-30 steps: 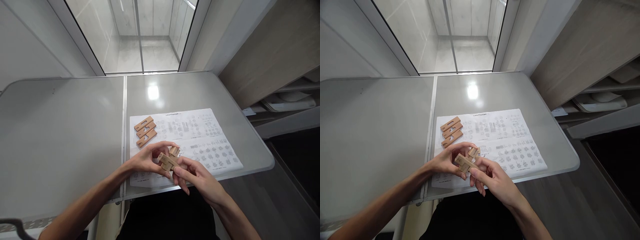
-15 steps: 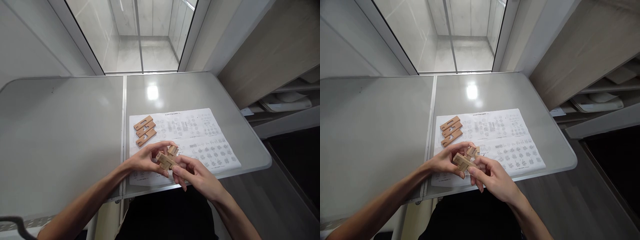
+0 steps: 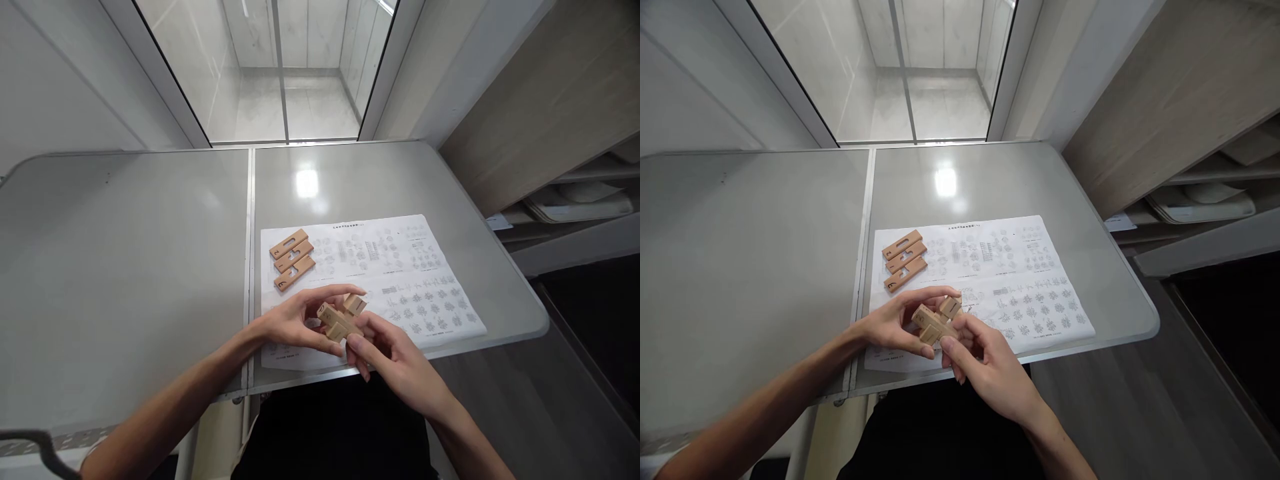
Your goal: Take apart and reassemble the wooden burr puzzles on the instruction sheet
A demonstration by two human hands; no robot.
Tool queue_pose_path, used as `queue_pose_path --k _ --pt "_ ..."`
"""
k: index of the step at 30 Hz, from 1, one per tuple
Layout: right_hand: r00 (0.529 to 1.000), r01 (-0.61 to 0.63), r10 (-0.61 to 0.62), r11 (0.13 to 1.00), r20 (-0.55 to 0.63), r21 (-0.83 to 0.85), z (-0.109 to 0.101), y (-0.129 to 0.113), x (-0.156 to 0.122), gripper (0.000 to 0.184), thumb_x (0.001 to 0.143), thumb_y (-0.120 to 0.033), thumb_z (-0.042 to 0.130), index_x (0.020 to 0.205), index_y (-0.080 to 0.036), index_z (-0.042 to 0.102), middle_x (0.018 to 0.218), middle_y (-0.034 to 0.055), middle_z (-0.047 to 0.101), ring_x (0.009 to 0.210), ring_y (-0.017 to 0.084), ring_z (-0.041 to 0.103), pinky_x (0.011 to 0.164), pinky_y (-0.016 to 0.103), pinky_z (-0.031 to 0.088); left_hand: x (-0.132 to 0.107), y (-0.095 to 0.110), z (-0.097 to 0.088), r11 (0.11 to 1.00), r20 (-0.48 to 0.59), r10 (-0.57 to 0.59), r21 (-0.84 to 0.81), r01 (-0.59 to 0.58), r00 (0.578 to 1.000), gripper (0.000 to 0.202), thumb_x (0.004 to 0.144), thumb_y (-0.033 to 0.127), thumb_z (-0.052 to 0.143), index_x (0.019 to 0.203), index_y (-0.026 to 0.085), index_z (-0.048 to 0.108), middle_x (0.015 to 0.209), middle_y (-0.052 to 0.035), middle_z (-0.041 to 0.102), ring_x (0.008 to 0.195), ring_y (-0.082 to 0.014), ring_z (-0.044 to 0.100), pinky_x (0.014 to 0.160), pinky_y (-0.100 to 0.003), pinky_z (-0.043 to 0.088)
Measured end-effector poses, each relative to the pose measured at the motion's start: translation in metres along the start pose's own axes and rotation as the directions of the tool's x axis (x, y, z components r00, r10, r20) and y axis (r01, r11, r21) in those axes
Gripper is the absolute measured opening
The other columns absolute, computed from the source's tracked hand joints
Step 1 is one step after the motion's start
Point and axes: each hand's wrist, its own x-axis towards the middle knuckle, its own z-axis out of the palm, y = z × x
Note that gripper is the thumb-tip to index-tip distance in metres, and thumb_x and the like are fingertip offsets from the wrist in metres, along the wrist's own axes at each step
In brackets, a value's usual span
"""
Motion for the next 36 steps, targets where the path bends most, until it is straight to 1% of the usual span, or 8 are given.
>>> queue_pose_path --k 4,7,10,15,21,25,32,36 --pt "0.968 0.095 -0.141 0.972 -0.207 -0.215 0.007 0.002 -0.003 0.037 0.107 -0.055 0.062 0.09 -0.023 0.057 0.073 -0.0013 0.06 0.064 0.016 0.057 0.063 0.028 0.047 0.0 0.003 0.004 0.998 -0.052 0.045 0.049 -0.042 0.998 0.065 0.094 0.036 0.084 0.154 0.03 0.059 0.101 -0.0041 0.069 0.085 -0.0147 0.065 0.072 -0.025 0.05" --pt "0.924 0.141 -0.252 0.925 -0.289 -0.354 0.009 0.006 -0.002 0.03 0.108 -0.047 0.061 0.09 -0.023 0.057 0.073 -0.0017 0.057 0.065 0.016 0.057 0.064 0.028 0.047 0.002 0.003 0.007 0.996 -0.108 0.082 0.047 -0.077 0.991 0.039 0.099 0.041 0.078 0.132 0.022 0.071 0.105 -0.0065 0.071 0.091 -0.0167 0.068 0.078 -0.027 0.053" --pt "0.905 0.132 -0.276 0.906 -0.323 -0.403 0.01 0.01 0.0 0.026 0.108 -0.043 0.06 0.091 -0.024 0.057 0.076 -0.0007 0.061 0.068 0.016 0.06 0.065 0.028 0.048 0.005 0.002 0.009 0.993 -0.172 0.103 0.067 -0.093 0.98 0.028 0.098 0.039 0.079 0.114 0.017 0.073 0.1 -0.0056 0.07 0.089 -0.0158 0.067 0.078 -0.027 0.054" --pt "0.902 0.13 -0.297 0.879 -0.314 -0.459 0.008 0.012 0.002 0.025 0.109 -0.039 0.059 0.09 -0.025 0.053 0.074 -0.0003 0.059 0.066 0.017 0.06 0.056 0.027 0.044 0.007 0.002 0.01 0.985 -0.242 0.132 0.143 -0.099 0.961 0.025 0.097 0.038 0.08 0.104 0.015 0.072 0.097 -0.005 0.069 0.086 -0.0149 0.065 0.08 -0.027 0.054" --pt "0.89 0.171 -0.355 0.843 -0.287 -0.511 0.01 0.013 0.004 0.02 0.11 -0.034 0.056 0.093 -0.024 0.057 0.079 0.0018 0.066 0.069 0.018 0.064 0.057 0.027 0.047 0.006 0.003 0.012 0.985 -0.267 0.133 0.144 -0.096 0.954 0.026 0.097 0.039 0.079 0.099 0.015 0.07 0.092 -0.0036 0.066 0.081 -0.0135 0.062 0.076 -0.026 0.053" --pt "0.857 0.206 -0.416 0.817 -0.305 -0.539 0.014 0.016 0.007 0.015 0.11 -0.032 0.056 0.098 -0.023 0.06 0.083 0.0019 0.072 0.068 0.017 0.068 0.053 0.025 0.047 0.006 0.001 0.011 0.985 -0.277 0.143 0.129 -0.111 0.95 0.025 0.098 0.038 0.078 0.101 0.014 0.071 0.09 -0.0031 0.064 0.08 -0.0138 0.062 0.077 -0.027 0.053" --pt "0.792 0.247 -0.542 0.706 -0.282 -0.664 0.018 0.023 0.009 0.012 0.11 -0.026 0.056 0.098 -0.023 0.058 0.081 0.0012 0.071 0.063 0.016 0.065 0.05 0.024 0.044 0.006 0.0 0.011 0.989 -0.266 0.147 0.074 -0.132 0.953 0.021 0.099 0.034 0.078 0.101 0.014 0.071 0.089 -0.0023 0.064 0.079 -0.013 0.063 0.076 -0.026 0.054" --pt "0.795 0.248 -0.535 0.716 -0.285 -0.653 0.016 0.026 0.01 0.011 0.11 -0.026 0.057 0.099 -0.023 0.058 0.082 0.0015 0.071 0.064 0.016 0.066 0.054 0.026 0.048 0.007 0.0 0.011 0.988 -0.264 0.151 0.071 -0.137 0.952 0.021 0.099 0.033 0.078 0.1 0.014 0.071 0.091 -0.0028 0.064 0.08 -0.0138 0.064 0.077 -0.027 0.054"
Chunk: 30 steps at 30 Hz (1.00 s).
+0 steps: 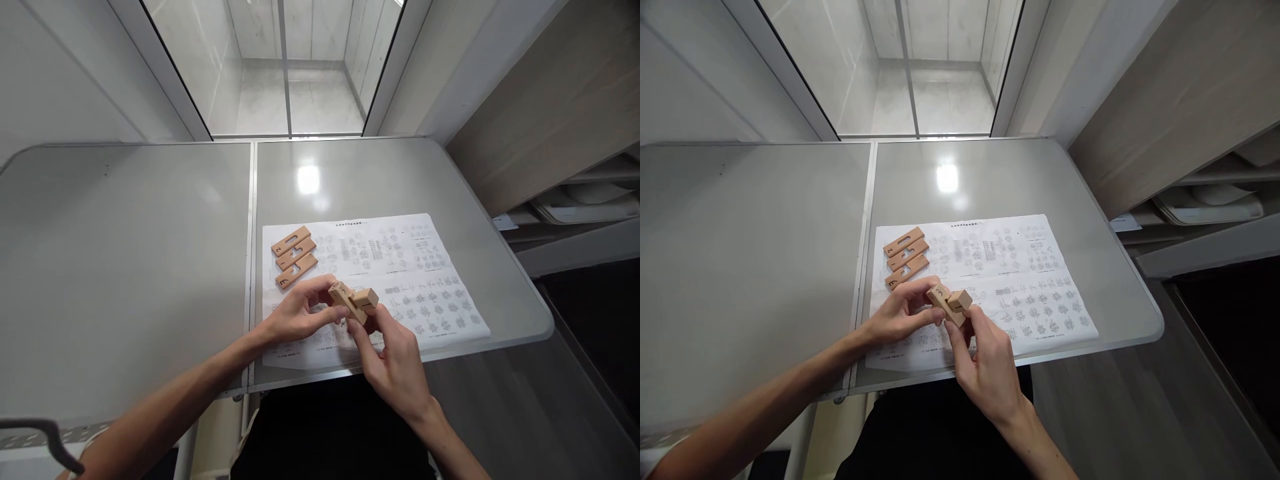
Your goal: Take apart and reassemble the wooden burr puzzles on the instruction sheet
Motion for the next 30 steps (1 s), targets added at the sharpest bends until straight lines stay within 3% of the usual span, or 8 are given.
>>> queue_pose_path --k 7,18,24,30 --pt "0.997 -0.07 0.069 0.996 0.032 0.049 -0.0037 -0.0023 0.0002 0.014 0.109 -0.03 0.057 0.1 -0.021 0.063 0.081 0.0021 0.074 0.069 0.018 0.071 0.063 0.029 0.053 -0.0001 -0.0028 -0.0015 1.0 0.013 0.001 -0.018 0.0 1.0 0.02 0.097 0.032 0.08 0.099 0.014 0.071 0.091 -0.0028 0.063 0.085 -0.0147 0.062 0.08 -0.027 0.05" --pt "0.994 -0.109 0.107 0.992 0.034 0.06 -0.0032 -0.0073 0.0016 0.017 0.11 -0.032 0.055 0.105 -0.02 0.067 0.08 0.0016 0.074 0.068 0.018 0.071 0.06 0.028 0.052 -0.0013 0.0004 0.0003 0.999 0.009 0.035 -0.016 -0.035 0.999 0.016 0.097 0.03 0.08 0.098 0.015 0.073 0.092 -0.003 0.064 0.086 -0.0153 0.062 0.081 -0.028 0.051" --pt "0.998 -0.055 0.055 0.998 -0.027 -0.007 0.0004 -0.0058 -0.0023 0.014 0.109 -0.029 0.058 0.109 -0.02 0.068 0.08 0.0023 0.074 0.064 0.018 0.069 0.05 0.027 0.047 -0.0016 -0.0007 0.0025 0.999 -0.014 0.026 0.03 -0.026 1.0 0.019 0.096 0.032 0.08 0.101 0.015 0.075 0.094 -0.0044 0.066 0.091 -0.0178 0.063 0.084 -0.03 0.051" --pt "0.998 -0.012 0.011 1.0 -0.055 -0.018 0.0035 -0.0046 -0.0011 0.011 0.11 -0.027 0.057 0.106 -0.02 0.066 0.082 0.0018 0.073 0.065 0.017 0.069 0.056 0.026 0.052 -0.0022 -0.0008 0.003 0.999 -0.024 0.023 0.036 -0.022 0.999 0.017 0.098 0.03 0.078 0.102 0.014 0.075 0.094 -0.0043 0.066 0.091 -0.0174 0.065 0.086 -0.031 0.052"
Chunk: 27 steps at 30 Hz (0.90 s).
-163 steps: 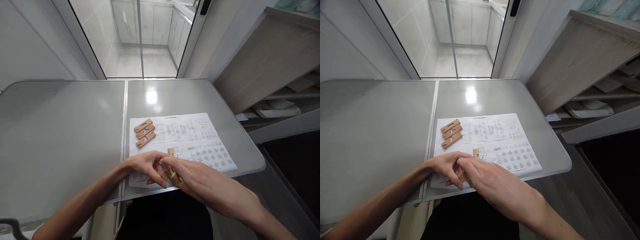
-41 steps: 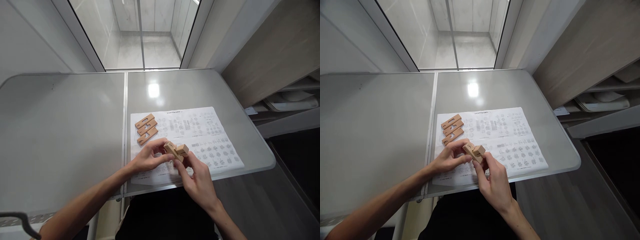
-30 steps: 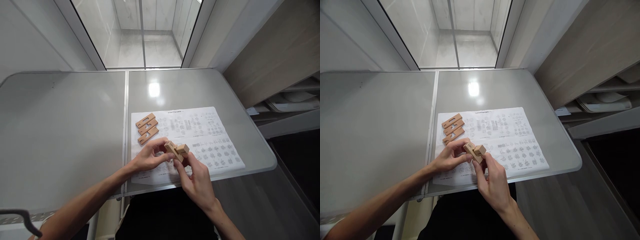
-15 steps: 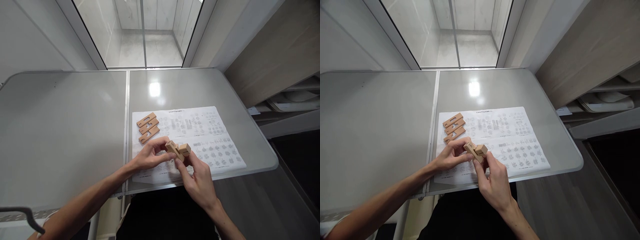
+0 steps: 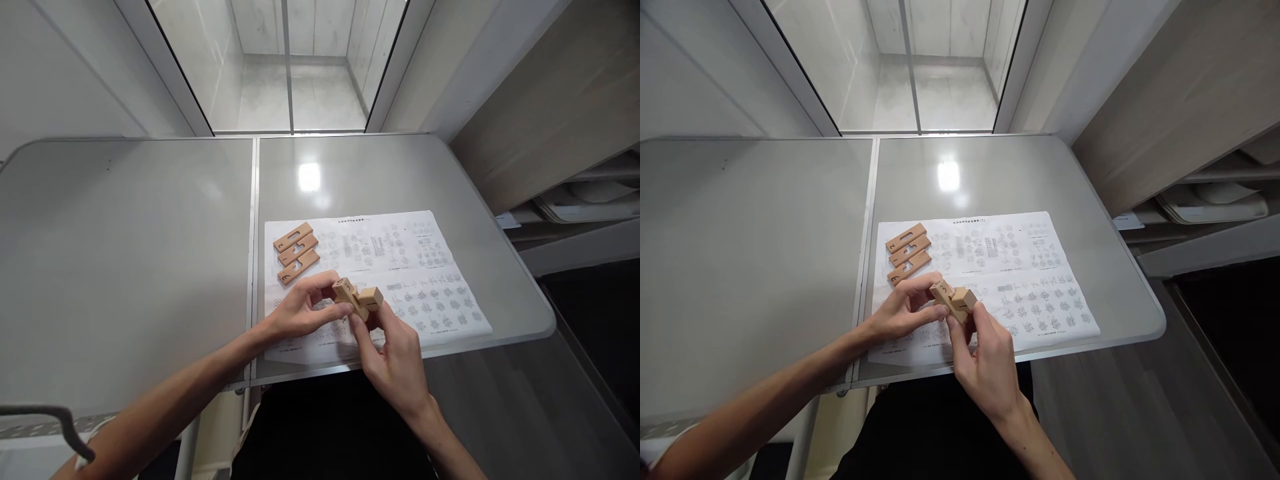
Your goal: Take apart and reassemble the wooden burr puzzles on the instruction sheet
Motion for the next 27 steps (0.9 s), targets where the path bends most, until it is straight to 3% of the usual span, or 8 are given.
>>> queue_pose_path --k 6,13,16,19,23,27 --pt "0.999 -0.036 0.036 0.999 0.02 -0.006 0.0 0.0 0.0 0.014 0.11 -0.031 0.056 0.106 -0.021 0.065 0.081 0.0025 0.074 0.065 0.019 0.07 0.058 0.028 0.053 0.001 0.0 0.001 1.0 -0.011 -0.005 0.01 0.005 1.0 0.018 0.097 0.031 0.079 0.099 0.014 0.074 0.093 -0.0042 0.065 0.092 -0.018 0.064 0.087 -0.032 0.053" --pt "0.979 -0.125 0.105 0.987 0.176 0.105 -0.009 0.006 0.007 0.02 0.109 -0.04 0.059 0.099 -0.023 0.06 0.082 0.002 0.072 0.072 0.02 0.071 0.066 0.03 0.056 0.002 0.001 0.001 0.988 -0.02 -0.12 -0.104 0.117 0.993 0.028 0.095 0.041 0.08 0.102 0.014 0.075 0.095 -0.0053 0.071 0.089 -0.0182 0.068 0.082 -0.03 0.054" --pt "0.974 -0.109 0.081 0.986 0.211 0.125 -0.018 0.01 0.011 0.019 0.107 -0.041 0.065 0.111 -0.023 0.061 0.087 0.0024 0.073 0.076 0.019 0.07 0.071 0.031 0.059 0.003 0.003 -0.002 0.988 -0.103 -0.124 -0.109 0.113 0.987 0.034 0.096 0.047 0.078 0.106 0.015 0.075 0.102 -0.0073 0.075 0.094 -0.0202 0.071 0.085 -0.031 0.056" --pt "0.985 -0.087 0.08 0.995 0.15 0.04 -0.028 0.019 0.014 0.02 0.108 -0.04 0.065 0.119 -0.023 0.063 0.095 0.0046 0.073 0.081 0.02 0.07 0.075 0.033 0.06 0.003 0.005 -0.005 0.993 -0.202 -0.122 -0.03 0.118 0.972 0.039 0.1 0.053 0.071 0.106 0.015 0.073 0.104 -0.0085 0.076 0.097 -0.0215 0.073 0.085 -0.031 0.057" --pt "0.985 -0.024 0.041 0.994 0.169 -0.103 -0.037 0.035 0.015 0.029 0.106 -0.042 0.068 0.128 -0.024 0.064 0.116 0.0097 0.07 0.089 0.022 0.07 0.076 0.036 0.061 0.004 0.003 -0.005 0.991 -0.161 -0.128 -0.058 0.12 0.979 0.047 0.106 0.062 0.058 0.101 0.015 0.062 0.084 -0.0058 0.074 0.071 -0.0171 0.072 0.068 -0.029 0.056" --pt "0.966 0.005 0.024 0.994 0.259 -0.11 -0.035 0.041 0.015 0.038 0.104 -0.045 0.07 0.136 -0.026 0.061 0.122 0.0108 0.067 0.094 0.024 0.072 0.078 0.038 0.063 0.007 0.003 -0.001 0.988 -0.168 -0.145 -0.083 0.132 0.975 0.048 0.106 0.063 0.057 0.092 0.018 0.051 0.072 0.0025 0.06 0.049 -0.0069 0.05 0.051 -0.023 0.04"
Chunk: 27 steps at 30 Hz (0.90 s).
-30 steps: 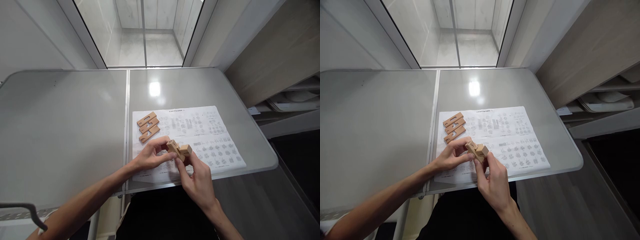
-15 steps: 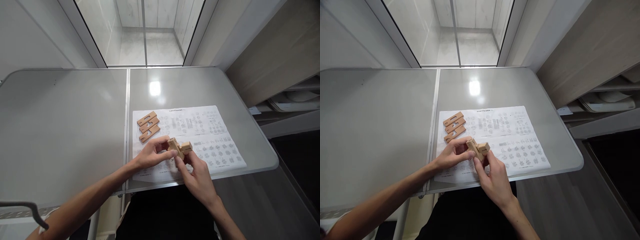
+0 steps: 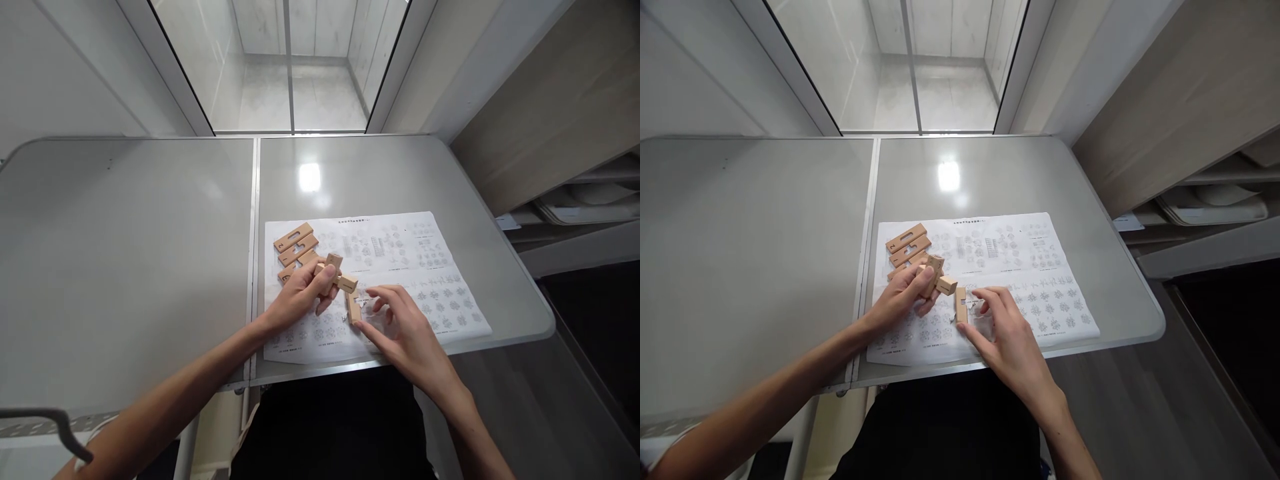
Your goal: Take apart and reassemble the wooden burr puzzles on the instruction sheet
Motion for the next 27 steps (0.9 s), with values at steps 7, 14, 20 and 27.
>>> queue_pose_path --k 7,14,20,27 --pt "1.0 -0.028 0.027 0.998 -0.01 -0.055 0.015 -0.013 0.002 0.023 0.104 -0.04 0.071 0.121 -0.025 0.066 0.116 0.0098 0.07 0.097 0.027 0.073 0.081 0.039 0.064 0.001 0.0 0.002 0.997 -0.013 -0.058 -0.058 0.057 0.998 0.041 0.108 0.061 0.054 0.112 0.02 0.049 0.065 0.0104 0.036 0.052 -0.0079 0.029 0.051 -0.023 0.027" --pt "0.998 -0.053 0.054 0.998 -0.027 0.013 0.015 -0.009 0.004 0.016 0.105 -0.032 0.068 0.119 -0.024 0.065 0.106 0.0074 0.07 0.088 0.024 0.07 0.079 0.038 0.062 0.0 -0.001 0.0 0.999 0.007 -0.052 -0.013 0.052 0.999 0.045 0.104 0.064 0.059 0.114 0.021 0.052 0.065 0.0098 0.038 0.053 -0.0086 0.031 0.05 -0.022 0.027" --pt "0.998 -0.058 0.059 0.997 -0.021 0.056 0.007 -0.009 0.002 0.013 0.106 -0.03 0.066 0.117 -0.024 0.065 0.108 0.0073 0.066 0.087 0.022 0.069 0.081 0.039 0.062 0.001 -0.002 -0.001 0.999 0.012 -0.034 0.031 0.034 0.999 0.049 0.104 0.063 0.061 0.129 0.02 0.059 0.065 0.0085 0.039 0.053 -0.0089 0.033 0.049 -0.022 0.029" --pt "0.998 -0.02 0.024 0.997 -0.055 0.068 0.006 -0.009 0.002 0.008 0.109 -0.029 0.059 0.108 -0.024 0.065 0.112 0.0088 0.065 0.091 0.023 0.068 0.084 0.039 0.062 -0.001 0.004 0.001 0.995 -0.009 -0.094 -0.018 0.094 0.996 0.047 0.103 0.065 0.06 0.12 0.021 0.059 0.064 0.0092 0.035 0.052 -0.0082 0.03 0.049 -0.02 0.028"
